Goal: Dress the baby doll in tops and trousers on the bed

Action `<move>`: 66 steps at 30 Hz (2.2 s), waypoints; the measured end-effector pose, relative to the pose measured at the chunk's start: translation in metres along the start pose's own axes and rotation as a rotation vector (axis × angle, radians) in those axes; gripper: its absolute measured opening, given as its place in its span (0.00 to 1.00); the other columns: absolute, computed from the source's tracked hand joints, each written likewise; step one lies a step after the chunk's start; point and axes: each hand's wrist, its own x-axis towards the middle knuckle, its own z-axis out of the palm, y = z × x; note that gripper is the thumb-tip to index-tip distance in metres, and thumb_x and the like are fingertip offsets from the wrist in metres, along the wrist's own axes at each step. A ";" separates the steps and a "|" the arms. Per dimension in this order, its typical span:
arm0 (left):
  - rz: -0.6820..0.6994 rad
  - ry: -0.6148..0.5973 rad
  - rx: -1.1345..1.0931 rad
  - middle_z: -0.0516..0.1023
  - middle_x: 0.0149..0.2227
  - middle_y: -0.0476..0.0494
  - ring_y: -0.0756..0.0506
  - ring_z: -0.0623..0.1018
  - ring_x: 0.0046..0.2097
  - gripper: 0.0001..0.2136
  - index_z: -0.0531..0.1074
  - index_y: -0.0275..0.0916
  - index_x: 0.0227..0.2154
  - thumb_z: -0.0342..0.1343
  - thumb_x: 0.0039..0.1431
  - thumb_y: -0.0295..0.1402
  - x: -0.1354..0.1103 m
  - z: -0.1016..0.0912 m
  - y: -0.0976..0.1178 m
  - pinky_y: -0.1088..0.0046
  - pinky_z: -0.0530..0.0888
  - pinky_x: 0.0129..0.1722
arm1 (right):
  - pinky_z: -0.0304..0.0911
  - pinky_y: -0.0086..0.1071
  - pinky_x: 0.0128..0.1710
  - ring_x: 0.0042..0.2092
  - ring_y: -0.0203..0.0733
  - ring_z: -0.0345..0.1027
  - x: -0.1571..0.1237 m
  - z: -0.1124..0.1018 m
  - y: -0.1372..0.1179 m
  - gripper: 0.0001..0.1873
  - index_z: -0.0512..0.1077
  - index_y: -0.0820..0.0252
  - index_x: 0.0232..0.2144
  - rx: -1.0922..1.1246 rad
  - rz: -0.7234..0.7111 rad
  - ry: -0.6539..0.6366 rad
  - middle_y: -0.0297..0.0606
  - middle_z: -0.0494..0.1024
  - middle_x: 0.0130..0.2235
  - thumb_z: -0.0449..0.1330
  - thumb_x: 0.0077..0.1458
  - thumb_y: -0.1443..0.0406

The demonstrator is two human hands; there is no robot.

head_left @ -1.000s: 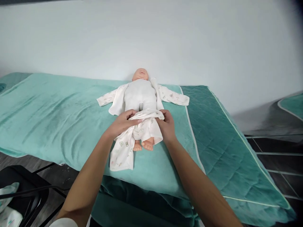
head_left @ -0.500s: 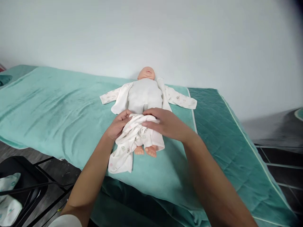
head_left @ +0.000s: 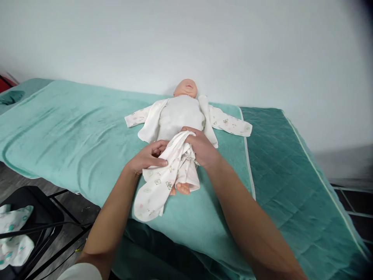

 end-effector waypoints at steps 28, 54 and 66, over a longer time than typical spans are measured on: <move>0.000 0.169 -0.108 0.81 0.35 0.47 0.47 0.79 0.34 0.23 0.78 0.37 0.44 0.75 0.42 0.31 -0.002 0.016 -0.009 0.74 0.73 0.34 | 0.58 0.29 0.35 0.34 0.35 0.63 -0.009 0.022 0.002 0.05 0.72 0.59 0.29 -0.347 -0.135 0.127 0.29 0.71 0.29 0.60 0.48 0.64; 0.123 0.217 -0.089 0.80 0.42 0.44 0.44 0.78 0.41 0.30 0.77 0.40 0.49 0.76 0.40 0.39 -0.005 0.012 -0.017 0.73 0.72 0.38 | 0.66 0.31 0.40 0.39 0.40 0.71 -0.014 0.003 0.005 0.14 0.76 0.60 0.37 -0.016 -0.085 -0.054 0.33 0.79 0.35 0.70 0.46 0.62; 0.134 0.368 -0.144 0.80 0.32 0.47 0.48 0.77 0.32 0.18 0.79 0.36 0.40 0.73 0.45 0.34 -0.001 0.021 -0.020 0.73 0.72 0.32 | 0.66 0.31 0.41 0.42 0.41 0.71 -0.018 0.009 -0.002 0.17 0.74 0.58 0.43 -0.308 -0.092 -0.098 0.35 0.78 0.40 0.67 0.53 0.56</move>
